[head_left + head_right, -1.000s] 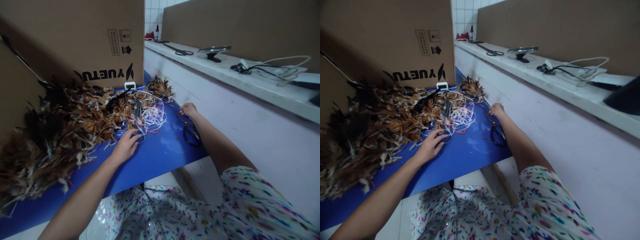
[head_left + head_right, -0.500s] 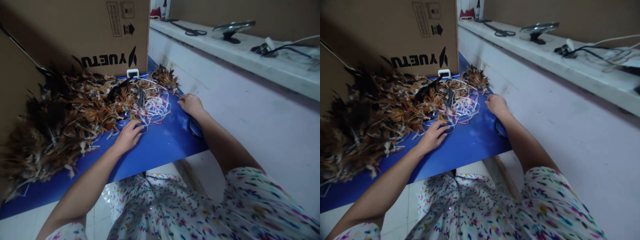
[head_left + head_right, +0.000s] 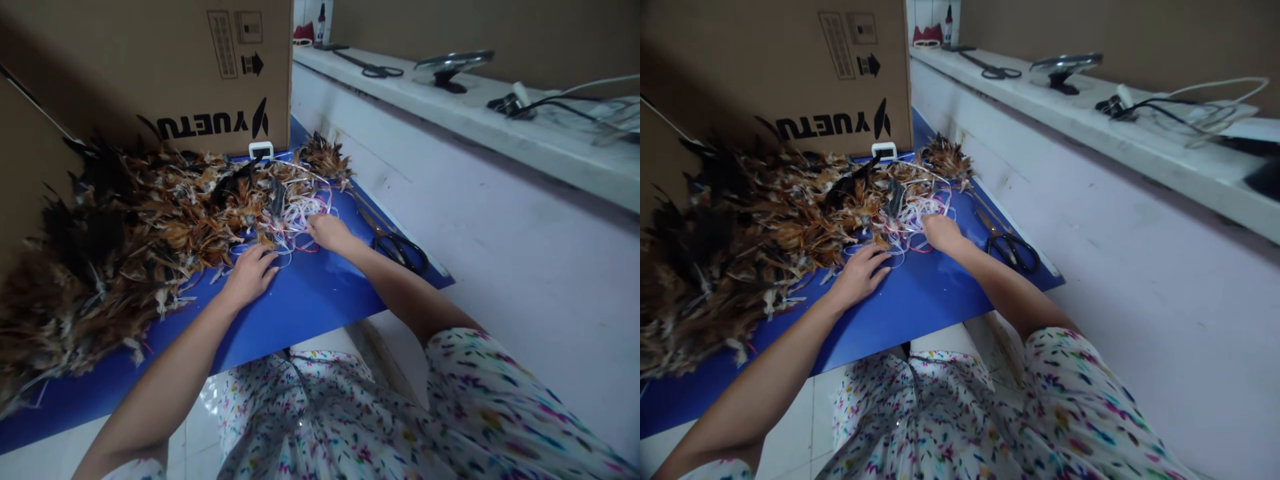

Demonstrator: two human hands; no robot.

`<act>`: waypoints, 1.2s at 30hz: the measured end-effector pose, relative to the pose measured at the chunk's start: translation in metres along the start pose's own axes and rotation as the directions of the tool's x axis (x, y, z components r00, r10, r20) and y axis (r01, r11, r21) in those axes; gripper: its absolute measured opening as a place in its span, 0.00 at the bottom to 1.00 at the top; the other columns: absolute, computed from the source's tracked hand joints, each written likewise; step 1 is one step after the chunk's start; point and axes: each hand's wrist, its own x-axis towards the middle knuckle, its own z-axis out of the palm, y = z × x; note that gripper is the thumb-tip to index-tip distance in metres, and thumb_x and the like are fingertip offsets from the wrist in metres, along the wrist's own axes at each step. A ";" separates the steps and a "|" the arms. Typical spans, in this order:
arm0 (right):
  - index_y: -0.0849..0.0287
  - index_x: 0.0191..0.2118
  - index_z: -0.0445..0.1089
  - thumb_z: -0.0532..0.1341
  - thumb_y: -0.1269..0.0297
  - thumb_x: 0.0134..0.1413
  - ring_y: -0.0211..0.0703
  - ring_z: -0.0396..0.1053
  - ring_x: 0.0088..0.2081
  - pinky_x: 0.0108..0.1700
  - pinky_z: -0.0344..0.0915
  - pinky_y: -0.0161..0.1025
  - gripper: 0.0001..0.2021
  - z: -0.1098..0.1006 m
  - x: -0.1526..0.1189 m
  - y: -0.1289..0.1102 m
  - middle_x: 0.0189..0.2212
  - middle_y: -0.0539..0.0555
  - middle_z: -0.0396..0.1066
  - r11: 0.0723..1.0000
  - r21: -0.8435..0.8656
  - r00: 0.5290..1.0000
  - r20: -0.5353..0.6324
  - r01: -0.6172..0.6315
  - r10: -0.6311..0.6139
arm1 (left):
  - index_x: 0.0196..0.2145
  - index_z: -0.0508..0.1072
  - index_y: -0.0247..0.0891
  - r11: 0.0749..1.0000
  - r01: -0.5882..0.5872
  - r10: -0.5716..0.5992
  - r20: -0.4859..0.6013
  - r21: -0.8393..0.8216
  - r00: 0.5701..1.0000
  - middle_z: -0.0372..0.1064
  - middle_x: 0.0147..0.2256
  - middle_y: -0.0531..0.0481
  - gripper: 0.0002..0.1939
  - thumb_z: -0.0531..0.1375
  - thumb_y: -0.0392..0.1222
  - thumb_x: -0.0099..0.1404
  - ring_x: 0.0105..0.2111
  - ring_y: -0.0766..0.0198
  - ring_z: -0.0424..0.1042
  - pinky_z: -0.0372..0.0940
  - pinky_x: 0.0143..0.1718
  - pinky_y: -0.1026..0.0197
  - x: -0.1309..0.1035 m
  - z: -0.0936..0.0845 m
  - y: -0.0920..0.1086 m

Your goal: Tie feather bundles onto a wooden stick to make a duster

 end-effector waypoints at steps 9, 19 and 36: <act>0.63 0.41 0.73 0.54 0.69 0.66 0.47 0.72 0.43 0.44 0.61 0.39 0.11 0.003 0.013 -0.030 0.43 0.62 0.77 0.972 0.173 0.973 -0.193 0.162 -0.128 | 0.52 0.75 0.34 0.993 0.113 -0.111 -0.046 0.028 0.993 0.73 0.51 0.35 0.17 0.59 0.43 0.68 0.54 0.48 0.72 0.68 0.59 0.42 0.001 0.004 -0.019; 0.60 0.30 0.71 0.57 0.71 0.59 0.35 0.69 0.26 0.34 0.62 0.35 0.07 0.019 0.020 -0.001 0.26 0.49 0.73 0.679 0.719 0.961 -0.268 0.148 0.074 | 0.47 0.77 0.34 0.979 0.206 -0.205 -0.140 -0.008 0.969 0.76 0.47 0.39 0.14 0.57 0.41 0.69 0.50 0.53 0.75 0.70 0.56 0.46 0.001 -0.008 -0.031; 0.59 0.39 0.71 0.56 0.71 0.63 0.32 0.66 0.24 0.31 0.62 0.34 0.07 -0.001 0.001 -0.005 0.26 0.48 0.72 0.555 0.794 0.968 -0.233 0.247 -0.097 | 0.39 0.78 0.37 0.988 0.155 -0.148 -0.285 0.004 0.947 0.79 0.39 0.45 0.11 0.56 0.42 0.71 0.44 0.58 0.77 0.71 0.51 0.52 0.004 -0.021 -0.009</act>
